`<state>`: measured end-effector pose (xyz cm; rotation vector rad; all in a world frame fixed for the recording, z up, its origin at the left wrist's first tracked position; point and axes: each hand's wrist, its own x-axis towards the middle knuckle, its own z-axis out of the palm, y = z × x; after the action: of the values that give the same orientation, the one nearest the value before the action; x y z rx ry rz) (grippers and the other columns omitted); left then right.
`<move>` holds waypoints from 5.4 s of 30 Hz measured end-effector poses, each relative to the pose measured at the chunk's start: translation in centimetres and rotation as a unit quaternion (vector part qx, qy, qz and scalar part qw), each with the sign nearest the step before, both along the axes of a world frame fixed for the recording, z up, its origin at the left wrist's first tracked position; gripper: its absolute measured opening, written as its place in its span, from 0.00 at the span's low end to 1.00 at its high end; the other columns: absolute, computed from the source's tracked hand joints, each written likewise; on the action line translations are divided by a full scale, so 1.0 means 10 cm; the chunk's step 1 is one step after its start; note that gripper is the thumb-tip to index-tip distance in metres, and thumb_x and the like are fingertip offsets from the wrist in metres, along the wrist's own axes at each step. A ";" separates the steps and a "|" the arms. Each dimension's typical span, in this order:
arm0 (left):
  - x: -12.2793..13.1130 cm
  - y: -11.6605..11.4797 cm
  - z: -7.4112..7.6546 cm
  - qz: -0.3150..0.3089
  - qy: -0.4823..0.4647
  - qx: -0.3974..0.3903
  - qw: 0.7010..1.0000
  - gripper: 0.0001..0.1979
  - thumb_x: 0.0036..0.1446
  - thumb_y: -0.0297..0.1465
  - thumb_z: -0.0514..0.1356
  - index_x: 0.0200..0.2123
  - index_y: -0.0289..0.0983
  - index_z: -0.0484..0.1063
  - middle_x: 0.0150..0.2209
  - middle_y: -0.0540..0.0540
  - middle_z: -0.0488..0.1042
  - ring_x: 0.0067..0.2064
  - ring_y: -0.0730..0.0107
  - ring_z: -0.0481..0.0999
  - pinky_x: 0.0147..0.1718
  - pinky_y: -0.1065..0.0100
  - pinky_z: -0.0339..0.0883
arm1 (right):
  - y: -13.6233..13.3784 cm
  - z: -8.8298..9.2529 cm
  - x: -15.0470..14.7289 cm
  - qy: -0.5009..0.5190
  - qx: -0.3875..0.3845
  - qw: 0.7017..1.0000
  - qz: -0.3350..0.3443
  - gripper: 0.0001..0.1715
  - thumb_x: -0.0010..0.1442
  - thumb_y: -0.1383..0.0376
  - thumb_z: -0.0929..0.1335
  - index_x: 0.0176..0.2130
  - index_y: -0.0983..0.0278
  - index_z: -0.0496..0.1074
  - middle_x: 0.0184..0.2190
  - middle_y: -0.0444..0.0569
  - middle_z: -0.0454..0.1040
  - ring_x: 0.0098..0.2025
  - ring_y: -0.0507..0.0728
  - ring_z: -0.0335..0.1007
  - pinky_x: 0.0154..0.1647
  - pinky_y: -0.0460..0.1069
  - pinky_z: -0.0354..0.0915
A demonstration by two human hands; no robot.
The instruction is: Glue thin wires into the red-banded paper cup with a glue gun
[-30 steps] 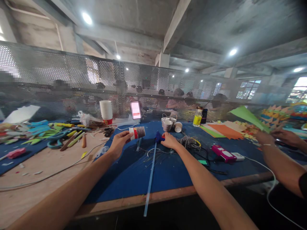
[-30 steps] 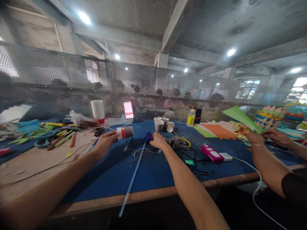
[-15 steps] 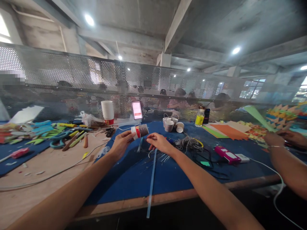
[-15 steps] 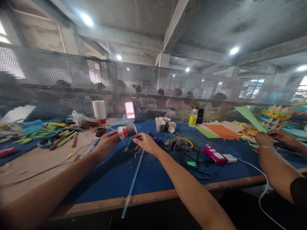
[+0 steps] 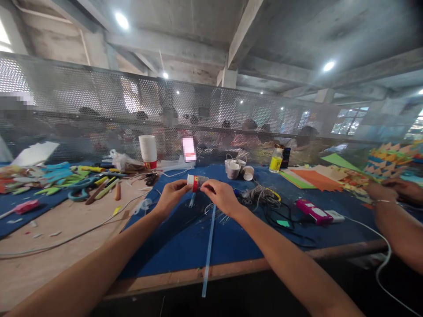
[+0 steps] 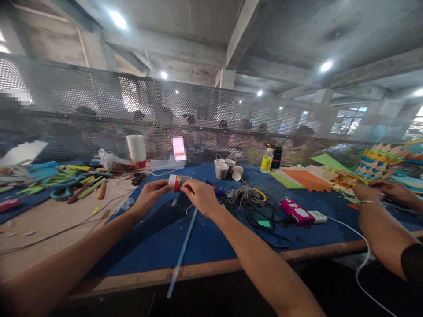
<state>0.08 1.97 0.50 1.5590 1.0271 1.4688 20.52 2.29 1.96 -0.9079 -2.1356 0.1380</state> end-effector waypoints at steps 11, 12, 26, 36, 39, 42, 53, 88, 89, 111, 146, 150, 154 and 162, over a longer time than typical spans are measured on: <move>0.07 -0.11 0.06 -0.066 0.058 -0.016 0.996 0.16 0.50 0.42 0.66 0.36 0.36 0.81 0.34 0.46 0.81 0.37 0.61 0.76 0.40 0.67 0.65 | -0.03 0.08 0.05 -0.008 0.091 0.995 -0.041 0.12 0.67 0.57 0.64 0.40 0.61 0.74 0.37 0.46 0.71 0.37 0.50 0.68 0.38 0.43 0.60; 0.07 -0.12 0.07 -0.069 0.059 -0.017 0.996 0.15 0.50 0.42 0.66 0.36 0.36 0.81 0.34 0.46 0.81 0.37 0.61 0.76 0.40 0.67 0.65 | -0.03 0.08 0.06 -0.003 0.090 0.995 -0.044 0.12 0.67 0.58 0.64 0.40 0.61 0.74 0.36 0.46 0.71 0.37 0.50 0.68 0.38 0.43 0.60; 0.08 -0.13 0.06 -0.098 0.048 -0.033 0.993 0.14 0.49 0.41 0.66 0.33 0.37 0.81 0.34 0.45 0.80 0.37 0.61 0.75 0.42 0.66 0.64 | 0.06 0.06 0.09 0.037 0.055 0.996 -0.066 0.11 0.64 0.57 0.67 0.38 0.61 0.75 0.35 0.45 0.69 0.34 0.50 0.67 0.38 0.44 0.61; 0.07 -0.15 0.07 -0.118 0.048 -0.033 0.991 0.12 0.51 0.39 0.66 0.33 0.37 0.80 0.33 0.46 0.80 0.35 0.63 0.75 0.40 0.66 0.64 | 0.07 0.05 0.08 0.044 0.060 0.995 -0.072 0.11 0.63 0.57 0.68 0.34 0.61 0.75 0.34 0.44 0.68 0.33 0.50 0.66 0.36 0.44 0.60; 0.07 -0.15 0.08 -0.118 0.044 -0.039 0.991 0.11 0.50 0.40 0.66 0.31 0.37 0.80 0.32 0.46 0.80 0.34 0.63 0.75 0.39 0.67 0.64 | 0.08 0.05 0.08 0.042 0.055 0.995 -0.075 0.11 0.63 0.57 0.69 0.33 0.62 0.75 0.33 0.44 0.69 0.33 0.50 0.66 0.36 0.44 0.60; 0.07 -0.15 0.08 -0.122 0.040 -0.044 0.991 0.12 0.50 0.40 0.67 0.32 0.37 0.80 0.32 0.46 0.80 0.34 0.63 0.75 0.38 0.66 0.64 | 0.08 0.06 0.08 0.041 0.054 0.995 -0.078 0.11 0.62 0.57 0.69 0.33 0.61 0.75 0.33 0.44 0.69 0.33 0.50 0.66 0.35 0.44 0.60; 0.05 -0.13 0.06 -0.143 0.070 -0.030 0.987 0.11 0.53 0.39 0.65 0.33 0.37 0.80 0.33 0.45 0.79 0.35 0.63 0.74 0.39 0.65 0.64 | 0.12 0.04 0.09 0.035 0.028 0.996 -0.072 0.11 0.61 0.58 0.70 0.31 0.62 0.76 0.30 0.43 0.68 0.31 0.49 0.65 0.33 0.44 0.58; 0.02 -0.10 0.01 -0.156 0.039 -0.066 0.985 0.11 0.53 0.38 0.66 0.34 0.35 0.79 0.32 0.48 0.78 0.34 0.69 0.72 0.39 0.69 0.62 | 0.31 -0.09 0.11 0.115 -0.044 0.992 -0.024 0.11 0.58 0.58 0.72 0.30 0.64 0.76 0.28 0.43 0.68 0.29 0.49 0.65 0.34 0.45 0.61; 0.03 -0.10 0.01 -0.157 0.035 -0.069 0.985 0.11 0.53 0.38 0.67 0.34 0.35 0.79 0.32 0.48 0.78 0.34 0.69 0.72 0.39 0.69 0.62 | 0.31 -0.09 0.11 0.117 -0.046 0.992 -0.022 0.11 0.58 0.59 0.72 0.30 0.64 0.76 0.28 0.43 0.68 0.29 0.49 0.65 0.34 0.45 0.61; -0.02 -0.02 0.01 -0.122 -0.098 -0.096 0.983 0.12 0.49 0.35 0.69 0.36 0.36 0.80 0.36 0.45 0.80 0.36 0.70 0.76 0.41 0.71 0.67 | 0.18 -0.03 0.13 0.065 -0.097 0.992 0.047 0.31 0.56 0.53 0.72 0.54 0.63 0.69 0.50 0.53 0.72 0.49 0.57 0.70 0.52 0.52 0.64; 0.08 -0.12 0.04 -0.157 -0.029 -0.130 0.979 0.10 0.48 0.36 0.68 0.32 0.35 0.79 0.29 0.48 0.77 0.29 0.70 0.72 0.33 0.70 0.63 | 0.10 -0.01 0.06 0.044 0.032 0.998 -0.025 0.05 0.62 0.63 0.68 0.35 0.61 0.74 0.35 0.46 0.74 0.36 0.53 0.70 0.40 0.47 0.63; 0.08 -0.12 0.03 -0.159 -0.028 -0.127 0.979 0.11 0.48 0.36 0.68 0.33 0.35 0.79 0.30 0.48 0.77 0.30 0.70 0.72 0.34 0.70 0.64 | 0.09 -0.01 0.05 0.045 0.028 0.998 -0.033 0.06 0.62 0.62 0.68 0.35 0.61 0.73 0.35 0.46 0.74 0.36 0.52 0.70 0.39 0.46 0.63; 0.09 -0.14 0.05 -0.161 -0.022 -0.127 0.978 0.11 0.48 0.37 0.68 0.33 0.35 0.79 0.30 0.47 0.78 0.31 0.69 0.73 0.35 0.69 0.64 | 0.09 -0.02 0.05 0.043 0.021 0.998 -0.034 0.06 0.62 0.62 0.68 0.34 0.61 0.73 0.35 0.46 0.74 0.35 0.52 0.70 0.38 0.46 0.64; 0.10 -0.13 0.03 -0.153 -0.013 -0.124 0.980 0.12 0.48 0.38 0.68 0.32 0.35 0.79 0.30 0.47 0.78 0.30 0.68 0.73 0.34 0.69 0.64 | 0.08 -0.01 0.05 0.042 0.017 0.998 -0.033 0.05 0.61 0.63 0.68 0.33 0.61 0.73 0.35 0.45 0.73 0.35 0.52 0.69 0.38 0.46 0.63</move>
<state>1.08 0.70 0.76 1.4390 0.8727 1.1045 21.06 3.11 1.89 -0.9348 -2.0229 0.1048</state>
